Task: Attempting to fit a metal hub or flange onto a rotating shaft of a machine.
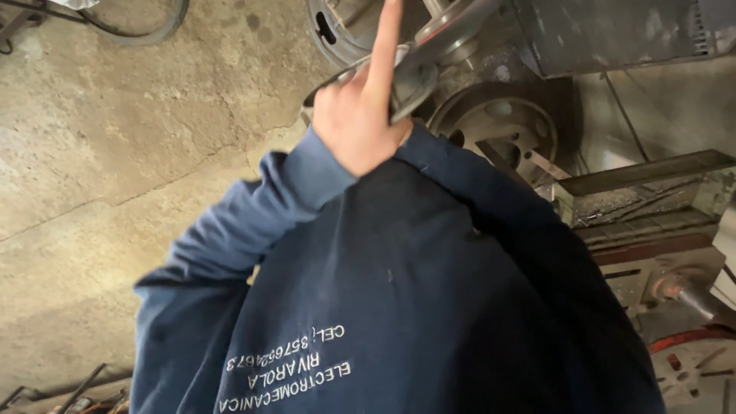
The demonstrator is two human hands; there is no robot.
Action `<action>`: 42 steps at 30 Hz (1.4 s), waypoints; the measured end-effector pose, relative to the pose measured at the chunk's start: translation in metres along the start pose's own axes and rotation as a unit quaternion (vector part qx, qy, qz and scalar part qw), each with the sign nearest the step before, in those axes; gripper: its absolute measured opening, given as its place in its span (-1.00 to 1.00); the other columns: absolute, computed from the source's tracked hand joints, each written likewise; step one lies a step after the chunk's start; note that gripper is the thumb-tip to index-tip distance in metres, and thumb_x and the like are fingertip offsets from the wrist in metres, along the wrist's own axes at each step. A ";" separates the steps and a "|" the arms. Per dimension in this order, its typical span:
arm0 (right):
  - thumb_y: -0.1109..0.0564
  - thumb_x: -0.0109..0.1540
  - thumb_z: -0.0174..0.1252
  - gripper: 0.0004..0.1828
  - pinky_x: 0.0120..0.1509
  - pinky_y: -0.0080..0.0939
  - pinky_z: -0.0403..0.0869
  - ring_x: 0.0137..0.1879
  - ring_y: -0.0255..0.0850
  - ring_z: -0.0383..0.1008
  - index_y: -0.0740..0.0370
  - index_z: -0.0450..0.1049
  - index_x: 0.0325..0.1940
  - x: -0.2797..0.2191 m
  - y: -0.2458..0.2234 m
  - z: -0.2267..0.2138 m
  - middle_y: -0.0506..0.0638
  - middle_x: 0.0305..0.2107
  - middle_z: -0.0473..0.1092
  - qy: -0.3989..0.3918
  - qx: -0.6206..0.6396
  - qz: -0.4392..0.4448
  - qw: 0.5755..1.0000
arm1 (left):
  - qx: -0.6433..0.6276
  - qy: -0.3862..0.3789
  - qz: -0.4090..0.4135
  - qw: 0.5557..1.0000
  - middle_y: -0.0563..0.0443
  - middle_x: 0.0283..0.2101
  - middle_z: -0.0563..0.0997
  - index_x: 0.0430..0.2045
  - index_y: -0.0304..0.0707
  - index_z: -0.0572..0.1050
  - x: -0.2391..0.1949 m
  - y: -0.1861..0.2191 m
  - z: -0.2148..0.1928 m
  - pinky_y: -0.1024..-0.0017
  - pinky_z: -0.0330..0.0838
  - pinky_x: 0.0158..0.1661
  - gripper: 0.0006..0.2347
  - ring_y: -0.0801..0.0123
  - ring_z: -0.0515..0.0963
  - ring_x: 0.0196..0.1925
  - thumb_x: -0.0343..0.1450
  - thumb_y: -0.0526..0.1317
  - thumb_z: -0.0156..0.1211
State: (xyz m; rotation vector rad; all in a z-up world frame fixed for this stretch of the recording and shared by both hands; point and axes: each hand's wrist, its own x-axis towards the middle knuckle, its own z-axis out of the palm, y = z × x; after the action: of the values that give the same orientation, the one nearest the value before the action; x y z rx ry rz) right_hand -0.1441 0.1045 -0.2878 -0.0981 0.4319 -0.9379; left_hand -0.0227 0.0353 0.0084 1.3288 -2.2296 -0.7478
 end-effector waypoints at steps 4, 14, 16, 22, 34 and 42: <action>-0.06 0.45 0.03 -0.47 0.34 -0.05 0.49 0.34 -0.11 0.44 0.26 0.28 0.43 -0.010 -0.003 0.005 0.07 0.25 0.40 0.021 -0.016 -0.012 1.000 | -0.029 0.021 0.007 0.999 -0.17 -0.26 0.64 0.48 -0.25 -0.08 -0.010 0.011 -0.008 0.22 0.52 -0.30 -0.09 0.01 0.66 -0.31 0.28 -0.24 0.49; -0.10 0.42 0.06 -0.45 0.38 -0.04 0.50 0.33 -0.13 0.45 0.20 0.27 0.42 -0.033 -0.025 0.029 0.02 0.24 0.40 0.064 -0.060 -0.048 0.995 | -0.093 0.049 0.024 0.994 -0.12 -0.21 0.69 0.47 -0.17 -0.09 -0.018 -0.007 -0.006 0.31 0.61 -0.18 -0.15 0.09 0.73 -0.23 0.37 -0.27 0.47; -0.11 0.41 0.06 -0.45 0.39 -0.03 0.50 0.33 -0.13 0.45 0.19 0.27 0.42 -0.023 -0.024 0.032 0.02 0.24 0.40 0.069 -0.061 -0.059 0.994 | -0.100 0.040 0.010 0.994 -0.10 -0.21 0.71 0.47 -0.17 -0.10 -0.024 -0.014 -0.007 0.34 0.63 -0.18 -0.15 0.11 0.75 -0.23 0.38 -0.28 0.47; -0.06 0.50 0.03 -0.51 0.45 0.01 0.50 0.35 -0.08 0.46 0.28 0.28 0.41 -0.004 -0.028 0.027 0.09 0.25 0.40 -0.010 0.011 -0.063 0.998 | -0.110 0.078 -0.001 0.991 -0.13 -0.16 0.70 0.51 -0.13 -0.10 -0.030 -0.009 -0.016 0.38 0.66 -0.15 -0.15 0.07 0.76 -0.16 0.34 -0.37 0.36; -0.05 0.51 -0.05 -0.49 0.49 -0.01 0.45 0.39 -0.11 0.41 0.25 0.21 0.48 -0.012 -0.025 0.033 0.08 0.31 0.35 0.036 0.004 -0.079 0.996 | -0.078 0.063 0.013 0.995 -0.14 -0.13 0.71 0.49 -0.11 -0.11 -0.006 -0.013 0.000 0.26 0.60 -0.21 -0.12 0.01 0.72 -0.20 0.30 -0.29 0.40; -0.23 0.46 -0.17 -0.34 0.49 0.00 0.41 0.45 -0.12 0.34 0.21 0.15 0.52 -0.021 -0.035 0.038 0.04 0.39 0.27 0.080 0.015 -0.001 0.997 | -0.059 0.009 -0.049 0.997 -0.15 -0.47 0.62 0.51 -0.13 -0.11 0.004 -0.033 0.021 0.14 0.53 -0.34 -0.07 -0.05 0.66 -0.40 0.27 -0.22 0.43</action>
State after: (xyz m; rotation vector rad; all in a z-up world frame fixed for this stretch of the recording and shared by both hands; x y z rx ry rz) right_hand -0.1664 0.0969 -0.2375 0.0037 0.5656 -0.9572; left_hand -0.0150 0.0236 -0.0284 1.3884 -2.0849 -0.8850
